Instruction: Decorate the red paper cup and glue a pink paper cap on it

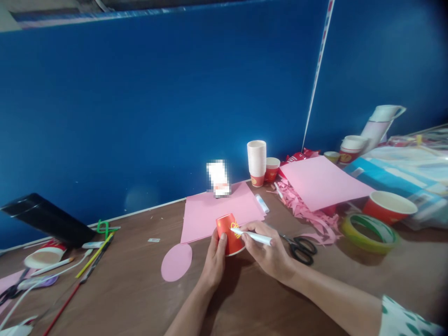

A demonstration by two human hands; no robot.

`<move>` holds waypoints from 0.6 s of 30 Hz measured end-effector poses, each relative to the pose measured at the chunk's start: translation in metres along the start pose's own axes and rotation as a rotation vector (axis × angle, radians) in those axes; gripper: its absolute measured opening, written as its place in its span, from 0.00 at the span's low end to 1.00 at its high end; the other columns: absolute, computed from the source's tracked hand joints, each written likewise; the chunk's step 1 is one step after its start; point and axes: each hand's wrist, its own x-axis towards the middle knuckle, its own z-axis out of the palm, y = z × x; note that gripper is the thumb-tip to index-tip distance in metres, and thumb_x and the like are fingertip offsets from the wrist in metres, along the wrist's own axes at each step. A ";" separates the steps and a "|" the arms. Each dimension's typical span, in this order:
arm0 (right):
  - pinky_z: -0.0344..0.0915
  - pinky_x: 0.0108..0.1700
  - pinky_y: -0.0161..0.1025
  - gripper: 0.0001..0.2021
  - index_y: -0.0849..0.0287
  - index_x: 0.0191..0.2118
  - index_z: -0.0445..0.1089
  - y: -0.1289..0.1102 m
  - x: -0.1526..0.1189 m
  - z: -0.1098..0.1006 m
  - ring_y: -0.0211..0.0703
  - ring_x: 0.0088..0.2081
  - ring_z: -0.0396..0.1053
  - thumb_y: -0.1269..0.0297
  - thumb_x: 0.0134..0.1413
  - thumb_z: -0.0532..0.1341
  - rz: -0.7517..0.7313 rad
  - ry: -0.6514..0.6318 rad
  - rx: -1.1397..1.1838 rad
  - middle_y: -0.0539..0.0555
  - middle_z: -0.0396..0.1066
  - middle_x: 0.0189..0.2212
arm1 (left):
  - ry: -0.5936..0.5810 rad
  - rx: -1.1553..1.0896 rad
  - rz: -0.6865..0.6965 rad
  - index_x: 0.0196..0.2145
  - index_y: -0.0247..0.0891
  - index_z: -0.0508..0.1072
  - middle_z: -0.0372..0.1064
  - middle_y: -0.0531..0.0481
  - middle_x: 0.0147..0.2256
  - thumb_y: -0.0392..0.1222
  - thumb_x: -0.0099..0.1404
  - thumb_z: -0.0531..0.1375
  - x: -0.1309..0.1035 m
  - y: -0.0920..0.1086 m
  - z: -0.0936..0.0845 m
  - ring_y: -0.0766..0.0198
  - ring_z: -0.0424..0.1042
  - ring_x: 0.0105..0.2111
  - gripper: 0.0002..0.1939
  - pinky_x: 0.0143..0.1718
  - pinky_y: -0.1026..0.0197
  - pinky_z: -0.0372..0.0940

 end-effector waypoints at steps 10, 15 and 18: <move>0.66 0.38 0.36 0.05 0.59 0.36 0.68 -0.004 0.000 0.000 0.41 0.33 0.69 0.68 0.59 0.55 0.026 0.028 0.019 0.53 0.70 0.30 | 0.031 0.039 -0.031 0.56 0.39 0.62 0.65 0.45 0.54 0.56 0.65 0.50 -0.001 0.001 0.000 0.53 0.61 0.57 0.27 0.57 0.55 0.56; 0.66 0.35 0.35 0.06 0.59 0.36 0.66 -0.001 -0.001 0.001 0.40 0.31 0.69 0.67 0.61 0.53 0.120 0.045 0.061 0.53 0.70 0.29 | 0.033 -0.022 -0.001 0.56 0.38 0.63 0.69 0.43 0.51 0.56 0.65 0.49 0.001 -0.001 0.002 0.52 0.64 0.54 0.27 0.56 0.53 0.58; 0.67 0.35 0.35 0.06 0.60 0.37 0.67 0.001 -0.001 0.000 0.41 0.32 0.70 0.66 0.61 0.54 0.115 0.045 0.054 0.54 0.71 0.30 | 0.023 -0.041 -0.003 0.57 0.38 0.62 0.67 0.43 0.53 0.56 0.65 0.50 0.001 -0.003 0.002 0.52 0.63 0.55 0.28 0.57 0.53 0.56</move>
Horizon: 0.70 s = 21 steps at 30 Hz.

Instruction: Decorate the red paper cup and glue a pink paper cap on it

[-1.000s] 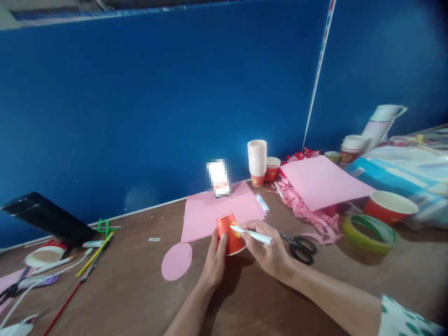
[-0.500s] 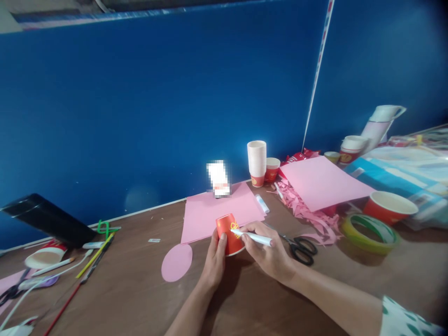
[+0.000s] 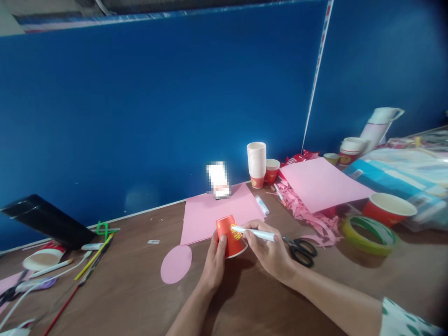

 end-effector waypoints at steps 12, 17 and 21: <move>0.67 0.37 0.35 0.06 0.59 0.39 0.69 0.000 0.000 0.001 0.41 0.33 0.71 0.67 0.60 0.55 -0.064 -0.005 -0.031 0.54 0.71 0.32 | 0.018 0.017 -0.011 0.55 0.37 0.64 0.65 0.42 0.55 0.58 0.64 0.51 0.000 -0.001 0.000 0.50 0.61 0.57 0.28 0.58 0.52 0.55; 0.67 0.36 0.35 0.07 0.58 0.39 0.68 -0.002 0.001 0.001 0.41 0.33 0.70 0.66 0.61 0.54 -0.069 -0.022 -0.019 0.54 0.71 0.31 | -0.002 0.021 -0.016 0.55 0.39 0.63 0.64 0.44 0.56 0.55 0.64 0.51 0.000 -0.002 -0.002 0.52 0.60 0.58 0.26 0.59 0.52 0.54; 0.67 0.36 0.35 0.07 0.58 0.38 0.68 -0.002 0.001 0.000 0.41 0.32 0.69 0.66 0.61 0.53 -0.052 -0.037 -0.027 0.53 0.71 0.31 | -0.034 -0.014 0.002 0.56 0.39 0.61 0.64 0.44 0.56 0.54 0.66 0.50 -0.001 0.000 -0.002 0.54 0.61 0.57 0.25 0.58 0.53 0.54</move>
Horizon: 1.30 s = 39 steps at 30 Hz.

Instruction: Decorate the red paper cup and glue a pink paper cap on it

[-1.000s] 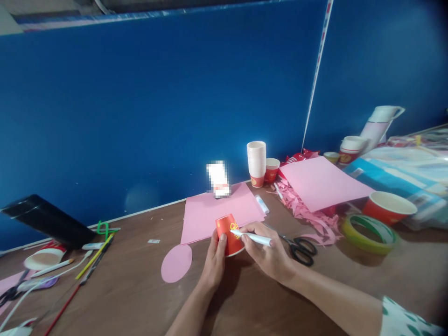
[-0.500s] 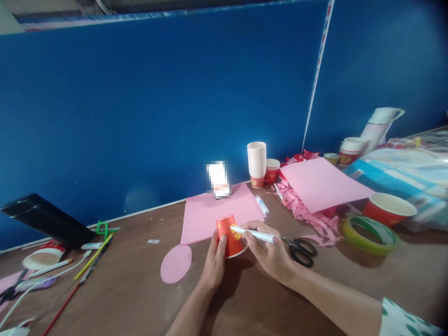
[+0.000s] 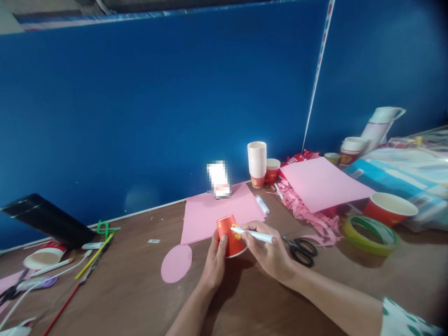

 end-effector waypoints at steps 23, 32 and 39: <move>0.67 0.35 0.35 0.07 0.59 0.37 0.68 -0.002 0.000 -0.001 0.41 0.31 0.70 0.65 0.61 0.53 0.011 0.039 0.004 0.54 0.71 0.30 | 0.021 0.026 0.002 0.56 0.37 0.62 0.68 0.42 0.52 0.58 0.64 0.50 -0.001 0.006 0.004 0.51 0.64 0.54 0.30 0.57 0.51 0.57; 0.67 0.36 0.34 0.07 0.59 0.38 0.68 0.001 0.000 0.001 0.41 0.33 0.70 0.66 0.61 0.54 0.025 0.011 0.013 0.54 0.71 0.31 | 0.040 0.068 -0.024 0.57 0.38 0.61 0.64 0.43 0.56 0.56 0.65 0.50 0.000 -0.002 0.001 0.51 0.61 0.57 0.29 0.58 0.53 0.55; 0.66 0.37 0.34 0.06 0.59 0.37 0.68 0.002 0.000 0.000 0.41 0.33 0.70 0.67 0.61 0.54 0.027 0.015 -0.001 0.53 0.71 0.31 | 0.020 -0.030 -0.011 0.57 0.38 0.62 0.65 0.44 0.55 0.54 0.64 0.53 -0.001 -0.002 -0.001 0.50 0.58 0.58 0.27 0.60 0.51 0.51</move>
